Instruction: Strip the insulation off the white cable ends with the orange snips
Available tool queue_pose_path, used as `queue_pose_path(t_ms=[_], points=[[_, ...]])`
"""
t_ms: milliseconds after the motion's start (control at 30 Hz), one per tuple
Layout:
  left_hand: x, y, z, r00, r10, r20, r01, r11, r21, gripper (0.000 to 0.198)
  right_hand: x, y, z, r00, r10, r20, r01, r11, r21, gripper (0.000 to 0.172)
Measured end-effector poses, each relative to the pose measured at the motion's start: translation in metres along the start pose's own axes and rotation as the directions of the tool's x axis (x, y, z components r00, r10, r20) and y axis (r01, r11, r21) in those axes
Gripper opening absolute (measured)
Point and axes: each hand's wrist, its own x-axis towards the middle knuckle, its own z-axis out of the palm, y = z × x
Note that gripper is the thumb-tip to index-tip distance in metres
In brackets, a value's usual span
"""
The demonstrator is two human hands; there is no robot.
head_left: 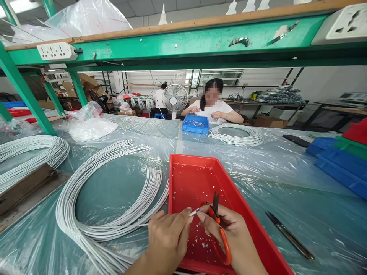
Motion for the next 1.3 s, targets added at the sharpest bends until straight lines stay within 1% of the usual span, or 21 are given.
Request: queue_pose_path(t_ms=[67,167,233,333,467,533,567,600,633,700,733,767,800,833,867,900,967,1033,1100,1167,1300], points=[[0.001,0.0,0.001,0.999,-0.034,0.028,0.035,0.999,-0.027,0.021,0.0,-0.001,0.001,1.0,0.01,-0.009,-0.01,1.0,0.028,0.014],[0.002,0.002,0.001,0.988,-0.107,0.107,0.117,0.988,-0.099,0.021,0.0,-0.002,0.002,1.0,0.014,-0.01,-0.013,0.999,0.034,0.016],[0.004,0.004,0.0,0.972,-0.149,0.182,0.177,0.972,-0.152,0.02,0.0,-0.002,0.002,1.0,0.003,0.014,-0.003,1.0,0.022,0.015],[0.008,0.007,-0.003,0.93,-0.208,0.303,0.287,0.927,-0.243,0.024,0.001,-0.001,0.002,0.999,-0.008,0.052,0.008,1.0,0.013,0.016],[0.014,0.009,-0.008,0.86,-0.298,0.414,0.462,0.8,-0.384,0.032,0.003,-0.003,0.002,0.999,0.004,0.046,-0.002,0.999,-0.04,0.022],[0.015,0.009,-0.01,0.82,-0.344,0.457,0.545,0.71,-0.445,0.032,0.005,-0.003,-0.002,0.999,-0.003,0.039,0.009,0.99,-0.141,0.024],[0.015,0.008,-0.011,0.801,-0.364,0.475,0.581,0.666,-0.469,0.032,0.006,-0.002,-0.005,0.999,-0.022,0.036,0.03,0.973,-0.229,0.024],[0.015,0.008,-0.011,0.784,-0.38,0.49,0.608,0.627,-0.487,0.032,0.008,-0.002,-0.009,0.998,-0.054,0.029,0.06,0.933,-0.354,0.022],[0.015,0.008,-0.011,0.771,-0.39,0.503,0.628,0.594,-0.503,0.033,0.009,0.0,-0.013,0.995,-0.092,0.024,0.091,0.86,-0.503,0.019],[0.015,0.007,-0.01,0.753,-0.404,0.52,0.655,0.541,-0.528,0.034,0.013,0.002,-0.021,0.987,-0.161,0.02,0.115,0.611,-0.783,0.017],[0.015,0.007,-0.01,0.747,-0.409,0.525,0.663,0.52,-0.538,0.034,0.014,0.002,-0.024,0.982,-0.189,0.02,0.11,0.483,-0.869,0.019],[0.015,0.007,-0.009,0.741,-0.413,0.529,0.67,0.502,-0.547,0.035,0.015,0.003,-0.026,0.977,-0.213,0.018,0.102,0.392,-0.914,0.021],[0.015,0.007,-0.009,0.736,-0.416,0.534,0.677,0.485,-0.555,0.035,0.016,0.002,-0.028,0.972,-0.236,0.017,0.103,0.357,-0.928,0.024],[0.016,0.007,-0.009,0.732,-0.419,0.538,0.681,0.47,-0.561,0.035,0.016,0.001,-0.027,0.967,-0.254,0.026,0.124,0.379,-0.917,0.026],[0.017,0.007,-0.01,0.728,-0.419,0.542,0.685,0.46,-0.565,0.036,0.016,0.0,-0.026,0.963,-0.268,0.037,0.158,0.446,-0.881,0.027],[0.017,0.007,-0.01,0.726,-0.417,0.547,0.688,0.454,-0.567,0.036,0.015,-0.002,-0.024,0.961,-0.27,0.055,0.199,0.541,-0.817,0.027],[0.019,0.007,-0.01,0.725,-0.411,0.553,0.689,0.452,-0.567,0.036,0.011,-0.006,-0.019,0.963,-0.255,0.085,0.251,0.739,-0.626,0.024],[0.019,0.007,-0.01,0.724,-0.413,0.553,0.689,0.459,-0.56,0.034,0.007,-0.01,-0.015,0.968,-0.232,0.097,0.251,0.863,-0.438,0.017],[0.019,0.007,-0.009,0.725,-0.422,0.545,0.688,0.473,-0.55,0.034,0.003,-0.011,-0.011,0.973,-0.211,0.094,0.23,0.917,-0.325,0.012],[0.018,0.008,-0.008,0.729,-0.426,0.536,0.684,0.497,-0.534,0.033,0.001,-0.012,-0.009,0.976,-0.196,0.094,0.214,0.941,-0.261,0.008],[0.017,0.009,-0.008,0.742,-0.428,0.517,0.667,0.55,-0.502,0.034,-0.001,-0.011,-0.007,0.977,-0.207,0.046,0.212,0.951,-0.225,0.006]])
